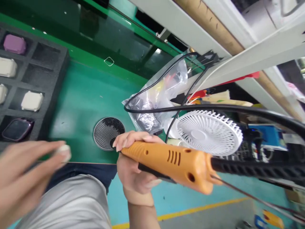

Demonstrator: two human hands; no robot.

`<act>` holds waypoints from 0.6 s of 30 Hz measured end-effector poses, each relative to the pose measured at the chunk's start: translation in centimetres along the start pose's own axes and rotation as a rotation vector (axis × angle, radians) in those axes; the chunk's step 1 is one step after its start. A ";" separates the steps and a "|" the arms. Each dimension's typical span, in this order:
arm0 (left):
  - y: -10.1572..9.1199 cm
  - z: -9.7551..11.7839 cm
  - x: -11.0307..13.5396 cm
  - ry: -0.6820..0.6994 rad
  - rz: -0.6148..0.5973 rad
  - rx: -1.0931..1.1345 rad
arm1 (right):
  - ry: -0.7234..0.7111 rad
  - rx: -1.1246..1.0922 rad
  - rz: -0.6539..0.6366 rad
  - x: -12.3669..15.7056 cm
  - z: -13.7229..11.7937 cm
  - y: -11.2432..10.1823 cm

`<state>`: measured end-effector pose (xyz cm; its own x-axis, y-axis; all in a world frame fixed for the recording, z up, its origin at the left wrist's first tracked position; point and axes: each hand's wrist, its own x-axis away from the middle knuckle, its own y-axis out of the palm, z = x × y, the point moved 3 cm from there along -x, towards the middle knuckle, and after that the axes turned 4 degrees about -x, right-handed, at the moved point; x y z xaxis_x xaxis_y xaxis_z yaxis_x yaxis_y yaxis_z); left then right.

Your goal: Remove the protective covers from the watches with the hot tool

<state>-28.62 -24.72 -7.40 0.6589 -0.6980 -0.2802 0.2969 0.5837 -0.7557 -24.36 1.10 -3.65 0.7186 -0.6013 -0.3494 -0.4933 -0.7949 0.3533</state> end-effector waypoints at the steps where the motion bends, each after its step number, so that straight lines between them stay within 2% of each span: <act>1: 1.0 0.6 -0.2 0.027 -0.066 -0.042 | 0.004 0.002 0.000 0.1 0.0 0.1; 3: 3.1 1.4 -1.1 0.069 -0.147 -0.118 | -0.007 0.018 0.023 0.3 -0.1 0.0; 6: 5.0 1.8 -2.6 0.074 -0.079 -0.106 | -0.014 0.071 0.052 0.5 -0.1 -0.1; 8: 5.3 1.7 -3.0 0.066 -0.043 -0.085 | -0.019 0.087 0.034 0.5 -0.1 -0.1; 15: 5.2 1.1 -2.7 0.068 -0.030 -0.036 | 0.021 0.097 -0.072 0.2 -0.1 -0.1; 18: 5.3 1.1 -2.8 0.085 -0.024 -0.030 | 0.006 0.105 -0.044 0.2 -0.1 -0.1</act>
<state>-28.12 -19.22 -9.99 0.5903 -0.7451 -0.3104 0.2903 0.5548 -0.7797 -24.14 1.09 -3.65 0.7434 -0.5655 -0.3570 -0.5099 -0.8247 0.2447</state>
